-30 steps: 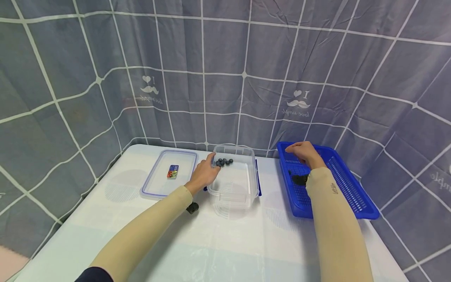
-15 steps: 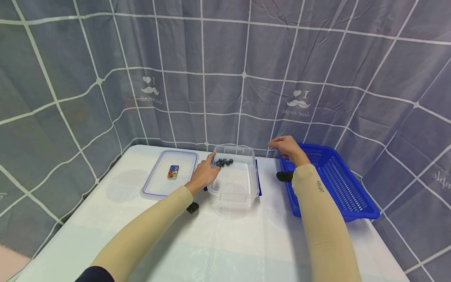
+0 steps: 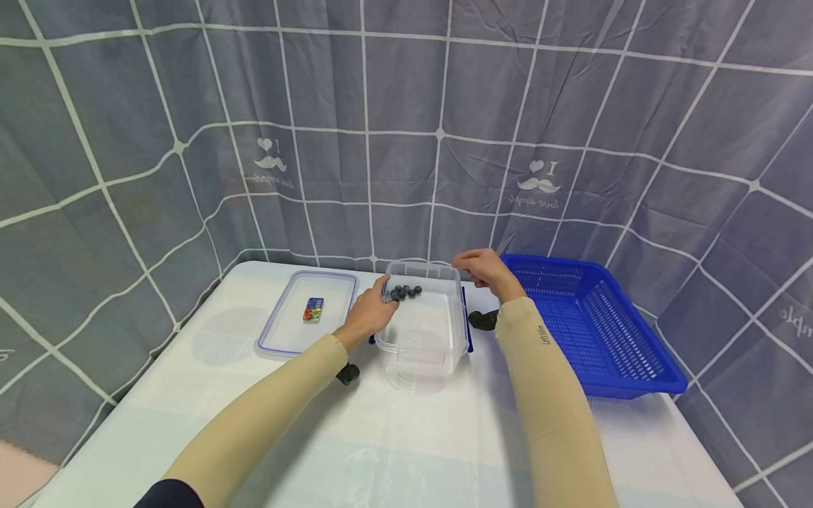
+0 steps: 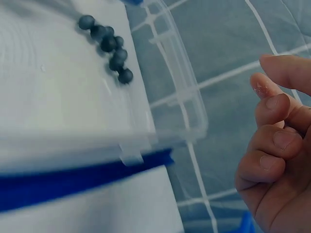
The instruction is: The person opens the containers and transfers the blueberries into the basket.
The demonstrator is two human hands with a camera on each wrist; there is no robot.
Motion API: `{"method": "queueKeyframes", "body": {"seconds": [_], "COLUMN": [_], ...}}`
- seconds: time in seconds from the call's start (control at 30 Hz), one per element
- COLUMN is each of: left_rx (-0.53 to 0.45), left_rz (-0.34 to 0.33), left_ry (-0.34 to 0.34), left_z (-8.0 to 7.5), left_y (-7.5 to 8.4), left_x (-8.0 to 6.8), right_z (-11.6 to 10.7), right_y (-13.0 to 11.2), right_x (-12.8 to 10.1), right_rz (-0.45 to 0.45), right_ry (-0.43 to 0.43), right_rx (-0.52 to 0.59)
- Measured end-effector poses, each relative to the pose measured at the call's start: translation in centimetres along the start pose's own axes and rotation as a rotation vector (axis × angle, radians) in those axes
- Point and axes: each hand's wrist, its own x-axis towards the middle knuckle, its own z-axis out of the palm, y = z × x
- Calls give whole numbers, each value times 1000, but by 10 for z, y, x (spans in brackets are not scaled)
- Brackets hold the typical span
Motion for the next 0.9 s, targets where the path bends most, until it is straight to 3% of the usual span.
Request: {"method": "queueKeyframes", "body": {"seconds": [0.6,0.9], "left_rx": [66,77], "left_rz": [-16,-20], "left_ry": [-45,-36], "left_z": [-1,0], "left_y": [5,5], "left_x": [-9,-10], "right_z": [63,87], "right_y": [0,9], "right_x": [27,33], "right_rz": [36,50], "right_ry": [-43,33], "right_rx": [89,113]}}
